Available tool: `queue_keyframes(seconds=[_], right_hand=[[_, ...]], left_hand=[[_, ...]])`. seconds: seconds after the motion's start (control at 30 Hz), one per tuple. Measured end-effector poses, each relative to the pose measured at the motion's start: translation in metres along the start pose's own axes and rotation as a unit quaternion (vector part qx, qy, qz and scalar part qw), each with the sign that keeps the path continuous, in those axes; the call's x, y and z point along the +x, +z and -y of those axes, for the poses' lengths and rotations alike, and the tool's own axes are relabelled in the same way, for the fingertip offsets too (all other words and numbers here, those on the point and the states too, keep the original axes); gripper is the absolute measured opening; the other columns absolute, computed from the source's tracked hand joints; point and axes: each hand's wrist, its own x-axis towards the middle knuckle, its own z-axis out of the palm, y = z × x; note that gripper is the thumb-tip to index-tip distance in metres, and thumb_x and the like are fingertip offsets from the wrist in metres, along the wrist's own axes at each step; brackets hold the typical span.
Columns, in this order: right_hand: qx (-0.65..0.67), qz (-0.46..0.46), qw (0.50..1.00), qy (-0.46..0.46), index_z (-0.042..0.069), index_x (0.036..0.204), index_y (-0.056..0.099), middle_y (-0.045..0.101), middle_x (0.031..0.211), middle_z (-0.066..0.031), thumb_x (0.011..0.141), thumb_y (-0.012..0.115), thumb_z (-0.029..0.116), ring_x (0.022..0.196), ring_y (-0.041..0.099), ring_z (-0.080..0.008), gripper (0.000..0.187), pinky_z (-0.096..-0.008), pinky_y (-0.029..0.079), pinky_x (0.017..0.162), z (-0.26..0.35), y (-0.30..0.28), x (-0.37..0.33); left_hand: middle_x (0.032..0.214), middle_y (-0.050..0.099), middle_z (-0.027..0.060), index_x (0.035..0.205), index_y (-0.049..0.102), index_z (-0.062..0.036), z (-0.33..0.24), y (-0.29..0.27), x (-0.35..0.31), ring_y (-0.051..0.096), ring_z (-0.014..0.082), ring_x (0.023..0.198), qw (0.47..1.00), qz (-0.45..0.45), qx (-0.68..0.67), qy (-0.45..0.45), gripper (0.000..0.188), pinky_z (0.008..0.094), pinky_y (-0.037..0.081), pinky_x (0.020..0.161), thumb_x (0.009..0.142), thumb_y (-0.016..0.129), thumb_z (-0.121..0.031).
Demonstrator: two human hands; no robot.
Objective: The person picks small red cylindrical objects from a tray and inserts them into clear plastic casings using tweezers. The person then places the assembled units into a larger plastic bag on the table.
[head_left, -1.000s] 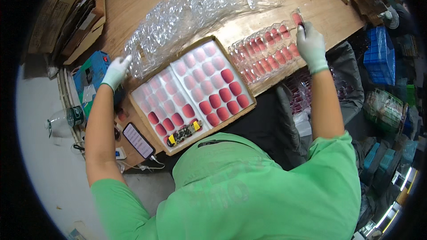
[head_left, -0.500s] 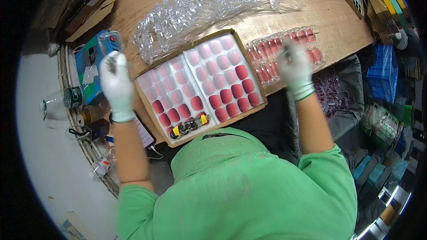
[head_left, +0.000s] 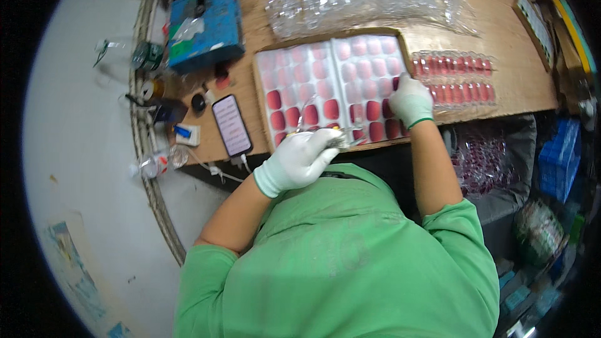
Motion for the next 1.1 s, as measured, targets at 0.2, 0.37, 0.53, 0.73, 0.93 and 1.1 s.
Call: queue_keyframes(seconds=[0.2, 0.37, 0.53, 0.73, 0.93, 1.1], right_hand=[[-0.079, -0.067, 0.992, -0.070, 0.006, 0.106, 0.065, 0.073, 0.099, -0.0228, 0.097, 0.057, 0.026, 0.096, 0.072, -0.0405, 0.023, -0.0518, 0.057, 0.078, -0.001, -0.006, -0.005], [-0.109, -0.258, 0.871, -0.403, 0.013, 0.092, 0.061, 0.059, 0.073, -0.0089, 0.085, 0.064, 0.015, 0.066, 0.065, -0.0312, 0.007, -0.0457, 0.054, 0.057, -0.037, 0.044, -0.021], [0.053, -0.323, 0.851, -0.410, 0.010, 0.097, 0.064, 0.068, 0.100, -0.0121, 0.085, 0.072, 0.015, 0.078, 0.068, -0.0326, 0.016, -0.0432, 0.055, 0.064, -0.013, 0.055, -0.043], [0.532, -0.160, 0.762, -0.334, -0.001, 0.109, 0.066, 0.074, 0.092, -0.0157, 0.088, 0.072, -0.002, 0.084, 0.074, -0.0195, 0.022, -0.0303, 0.057, 0.076, 0.044, 0.034, -0.122], [0.536, -0.132, 0.766, -0.331, -0.003, 0.113, 0.069, 0.073, 0.095, -0.0128, 0.091, 0.070, -0.003, 0.083, 0.069, -0.0124, 0.023, -0.0264, 0.055, 0.075, 0.053, 0.020, -0.125], [0.661, -0.073, 0.705, -0.248, -0.005, 0.103, 0.067, 0.070, 0.090, -0.0060, 0.094, 0.068, 0.002, 0.084, 0.065, -0.0101, 0.011, -0.0274, 0.054, 0.077, 0.053, 0.017, -0.137]], left_hand=[[0.096, 0.071, 0.0197, 0.120, 0.054, 0.0038, -0.019, -0.009, -0.015, 0.074, 0.0325, 0.086, 0.997, -0.052, -0.045, -0.027, 0.024, 0.0374, 0.058, 0.077, 0.097, 0.057, -0.003], [0.104, 0.072, 0.0186, 0.121, 0.048, 0.0044, -0.018, -0.016, -0.021, 0.074, 0.0270, 0.097, 0.987, -0.073, -0.127, -0.067, 0.022, 0.0373, 0.058, 0.086, 0.100, 0.049, -0.001], [0.090, 0.074, 0.0181, 0.114, 0.053, 0.0028, -0.014, -0.025, -0.014, 0.076, 0.0304, 0.088, 0.983, -0.154, -0.020, -0.099, 0.015, 0.0381, 0.060, 0.078, 0.100, 0.051, -0.003], [0.089, 0.071, 0.0225, 0.119, 0.054, 0.0019, -0.008, -0.017, -0.002, 0.073, 0.0383, 0.086, 0.990, -0.095, 0.003, -0.103, 0.021, 0.0442, 0.057, 0.075, 0.100, 0.052, -0.008], [0.084, 0.068, 0.0135, 0.114, 0.055, 0.0026, -0.024, -0.003, 0.006, 0.069, 0.0227, 0.078, 0.971, -0.079, -0.140, -0.175, 0.019, 0.0347, 0.053, 0.073, 0.106, 0.049, -0.013], [0.081, 0.068, 0.0104, 0.111, 0.056, 0.0028, -0.031, -0.001, 0.001, 0.066, 0.0162, 0.076, 0.974, -0.091, -0.144, -0.150, 0.015, 0.0306, 0.052, 0.071, 0.105, 0.050, -0.009]])
